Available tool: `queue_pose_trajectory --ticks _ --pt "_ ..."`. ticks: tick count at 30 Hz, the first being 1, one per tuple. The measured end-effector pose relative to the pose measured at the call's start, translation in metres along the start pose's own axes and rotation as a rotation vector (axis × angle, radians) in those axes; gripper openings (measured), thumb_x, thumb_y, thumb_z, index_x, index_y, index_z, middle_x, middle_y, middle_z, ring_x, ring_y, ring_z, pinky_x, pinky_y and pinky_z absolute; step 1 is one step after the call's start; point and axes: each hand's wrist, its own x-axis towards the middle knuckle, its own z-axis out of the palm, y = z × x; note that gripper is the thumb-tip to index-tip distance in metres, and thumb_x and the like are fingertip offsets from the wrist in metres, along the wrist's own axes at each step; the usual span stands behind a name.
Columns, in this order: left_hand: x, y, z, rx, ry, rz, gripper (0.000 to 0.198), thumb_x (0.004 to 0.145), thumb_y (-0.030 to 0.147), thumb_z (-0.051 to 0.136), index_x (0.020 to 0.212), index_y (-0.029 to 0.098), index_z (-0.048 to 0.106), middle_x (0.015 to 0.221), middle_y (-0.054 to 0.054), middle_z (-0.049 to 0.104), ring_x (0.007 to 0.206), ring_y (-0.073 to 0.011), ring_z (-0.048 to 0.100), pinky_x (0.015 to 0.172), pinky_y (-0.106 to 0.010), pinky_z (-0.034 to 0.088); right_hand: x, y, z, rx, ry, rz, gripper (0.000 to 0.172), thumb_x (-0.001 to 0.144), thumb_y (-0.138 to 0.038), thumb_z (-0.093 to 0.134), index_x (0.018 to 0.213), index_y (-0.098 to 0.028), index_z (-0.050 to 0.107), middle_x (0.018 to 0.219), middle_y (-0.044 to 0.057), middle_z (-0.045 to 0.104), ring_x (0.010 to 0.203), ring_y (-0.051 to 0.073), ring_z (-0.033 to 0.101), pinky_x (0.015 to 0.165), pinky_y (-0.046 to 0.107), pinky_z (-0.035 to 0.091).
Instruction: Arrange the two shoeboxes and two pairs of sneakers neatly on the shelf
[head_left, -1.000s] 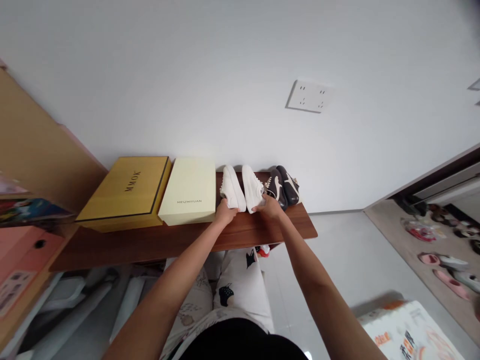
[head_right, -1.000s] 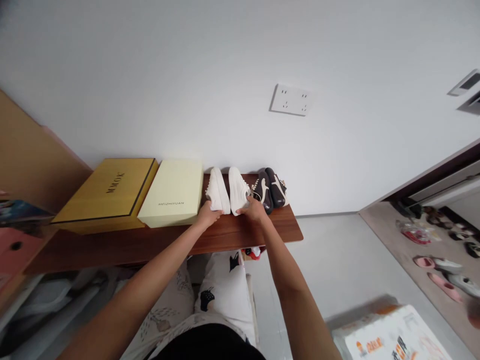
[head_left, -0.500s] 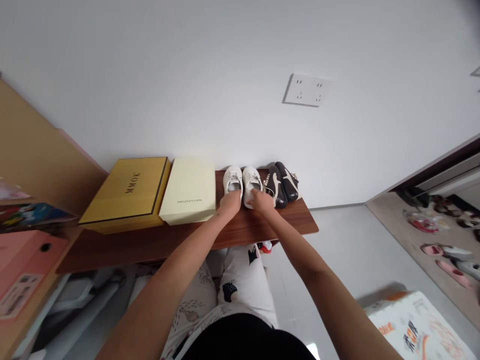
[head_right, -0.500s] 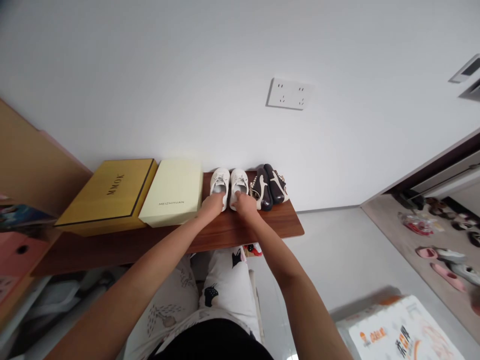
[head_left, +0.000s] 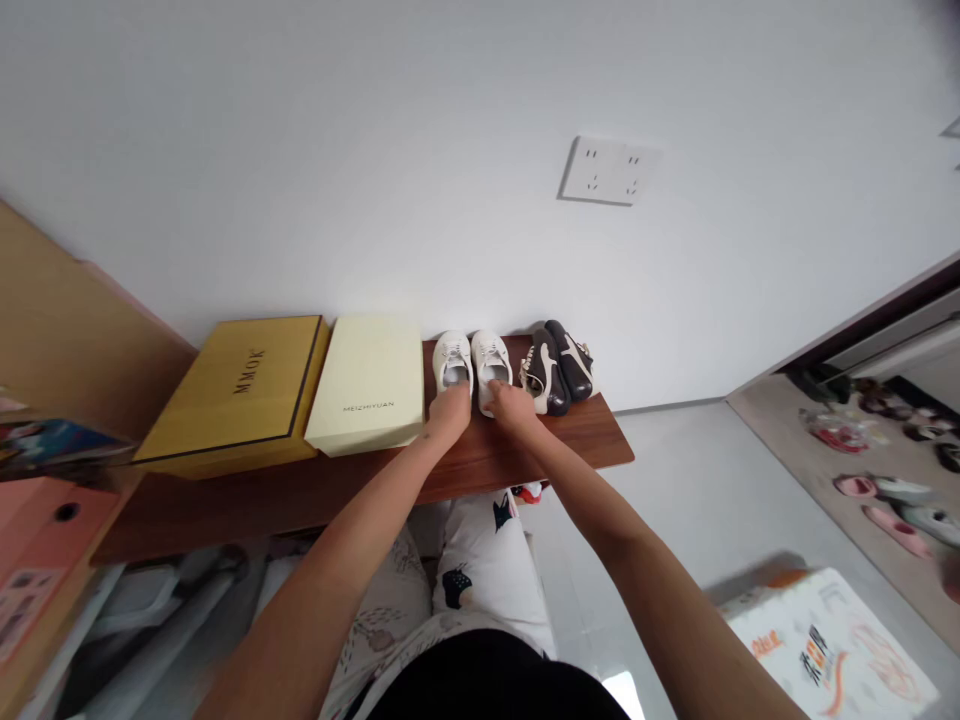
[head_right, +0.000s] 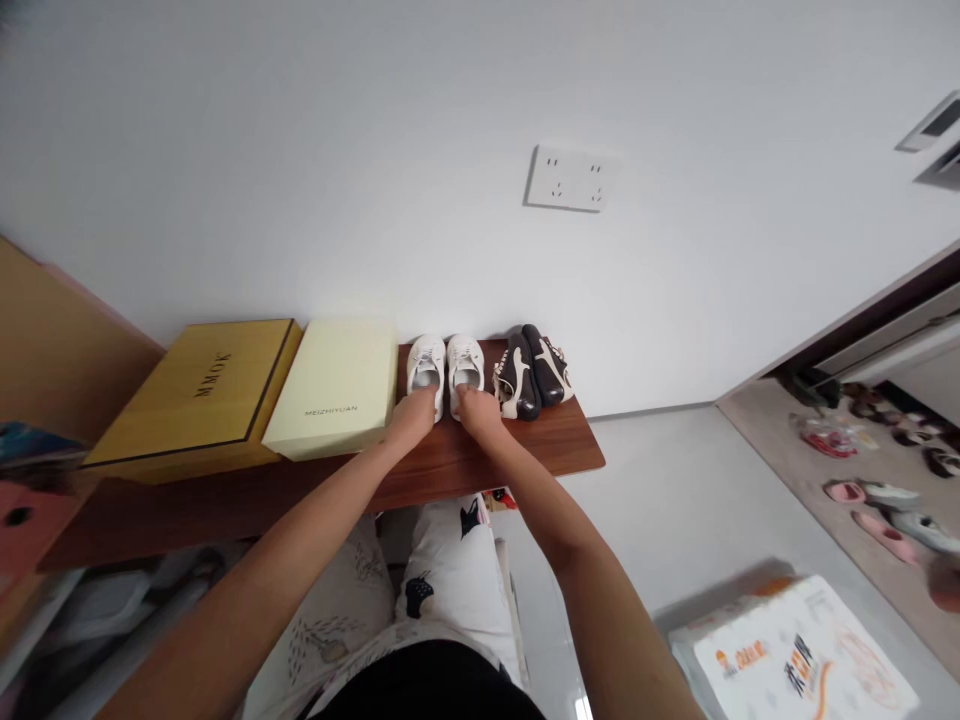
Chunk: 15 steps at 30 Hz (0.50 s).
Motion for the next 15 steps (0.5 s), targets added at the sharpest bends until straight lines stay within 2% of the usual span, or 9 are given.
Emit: queue_pose_trajectory --ticks 2,5,8,10,11,12,13,15 --pt "-0.003 0.002 -0.002 0.243 -0.058 0.033 0.025 0.093 0.011 0.048 0.115 0.014 0.059 0.114 -0.020 0.067 0.111 -0.0346 0.066 0.095 -0.046 0.049 0.000 -0.002 0.001 0.000 -0.003 0.000 0.027 0.096 -0.032 0.058 0.121 -0.023 0.056 0.127 0.012 0.066 0.108 0.025 0.068 0.085 0.032 0.049" --pt "-0.010 0.006 0.000 0.425 0.006 0.090 0.038 0.096 0.012 0.044 0.134 0.012 0.049 0.123 -0.022 0.061 0.109 -0.0319 0.067 0.090 -0.041 0.052 -0.004 0.012 0.000 0.095 0.074 -0.024 0.034 0.095 -0.033 0.060 0.127 -0.024 0.055 0.133 0.012 0.061 0.107 0.024 0.067 0.086 0.032 0.050" --pt "-0.017 0.018 0.020 0.339 0.101 0.275 0.052 0.096 0.016 0.048 0.147 0.015 0.037 0.134 -0.021 0.053 0.117 -0.0306 0.063 0.095 -0.040 0.051 -0.010 0.058 -0.008 0.262 0.301 0.006 0.035 0.098 -0.038 0.051 0.129 -0.022 0.057 0.134 0.012 0.059 0.112 0.023 0.064 0.095 0.032 0.049" --pt "-0.019 0.033 0.045 0.159 0.070 0.411 0.057 0.095 0.020 0.053 0.149 0.015 0.036 0.138 -0.021 0.052 0.126 -0.0303 0.057 0.103 -0.040 0.047 -0.012 0.102 -0.014 0.320 0.447 0.158 0.035 0.099 -0.034 0.047 0.126 -0.017 0.060 0.130 0.015 0.061 0.120 0.025 0.060 0.103 0.035 0.045" --pt "-0.019 0.041 0.060 0.062 0.031 0.435 0.058 0.094 0.022 0.056 0.148 0.014 0.036 0.139 -0.021 0.051 0.130 -0.0302 0.053 0.106 -0.040 0.044 -0.013 0.126 -0.016 0.329 0.469 0.270 0.035 0.097 -0.032 0.048 0.124 -0.014 0.061 0.127 0.017 0.062 0.121 0.027 0.058 0.105 0.037 0.044" --pt "-0.017 0.050 0.075 -0.025 -0.011 0.421 0.060 0.093 0.023 0.059 0.148 0.012 0.037 0.140 -0.022 0.051 0.133 -0.0302 0.051 0.107 -0.040 0.043 -0.014 0.148 -0.017 0.350 0.441 0.378 0.036 0.094 -0.030 0.052 0.123 -0.012 0.062 0.124 0.019 0.063 0.117 0.029 0.060 0.103 0.040 0.045" --pt "-0.015 0.058 0.089 -0.094 -0.053 0.377 0.062 0.092 0.024 0.062 0.147 0.010 0.038 0.141 -0.023 0.051 0.134 -0.0304 0.050 0.108 -0.039 0.042 -0.014 0.168 -0.017 0.394 0.359 0.430 0.035 0.089 -0.029 0.058 0.119 -0.011 0.063 0.117 0.019 0.066 0.110 0.030 0.063 0.099 0.040 0.047" --pt "-0.007 0.073 0.114 -0.179 -0.103 0.239 0.065 0.088 0.026 0.067 0.144 0.006 0.041 0.138 -0.026 0.053 0.132 -0.0310 0.052 0.107 -0.038 0.041 -0.015 0.198 -0.014 0.465 0.207 0.427 0.030 0.082 -0.030 0.067 0.106 -0.012 0.067 0.100 0.012 0.071 0.094 0.026 0.066 0.088 0.037 0.051"
